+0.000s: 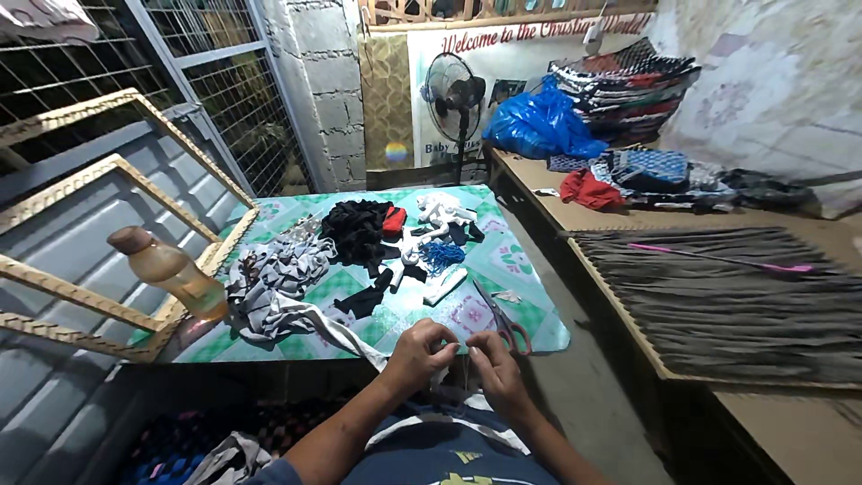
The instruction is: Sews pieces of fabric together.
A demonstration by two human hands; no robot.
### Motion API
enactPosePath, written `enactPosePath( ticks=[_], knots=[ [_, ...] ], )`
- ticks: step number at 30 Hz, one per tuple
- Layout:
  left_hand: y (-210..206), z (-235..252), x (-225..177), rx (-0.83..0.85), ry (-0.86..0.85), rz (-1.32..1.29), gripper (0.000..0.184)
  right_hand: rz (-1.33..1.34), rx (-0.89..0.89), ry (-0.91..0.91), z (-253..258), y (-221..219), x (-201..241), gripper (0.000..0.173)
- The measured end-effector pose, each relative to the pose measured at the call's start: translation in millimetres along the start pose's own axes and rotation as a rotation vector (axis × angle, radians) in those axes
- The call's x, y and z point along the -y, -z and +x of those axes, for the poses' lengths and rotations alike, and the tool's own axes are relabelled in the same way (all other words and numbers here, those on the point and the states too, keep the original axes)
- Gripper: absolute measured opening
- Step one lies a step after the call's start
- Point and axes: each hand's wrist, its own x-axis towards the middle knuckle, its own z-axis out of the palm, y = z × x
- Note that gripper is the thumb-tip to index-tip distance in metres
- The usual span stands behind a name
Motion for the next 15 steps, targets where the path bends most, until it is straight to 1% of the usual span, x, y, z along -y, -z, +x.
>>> enactPosePath(
  ticks=[7, 10, 15],
  knots=[
    [0.4, -0.3, -1.7, 0.005, 0.016, -0.010, 0.016, 0.013, -0.011, 0.000, -1.1, -0.1, -0.3, 0.021],
    [3.1, 1.4, -2.5, -0.025, 0.027, -0.028, 0.016, 0.003, -0.015, -0.002, -0.5, 0.6, 0.9, 0.022],
    [11.4, 4.5, -3.1, -0.081, 0.091, -0.115, 0.015, -0.005, -0.020, -0.002, 2.5, 3.3, 4.8, 0.022]
  ],
)
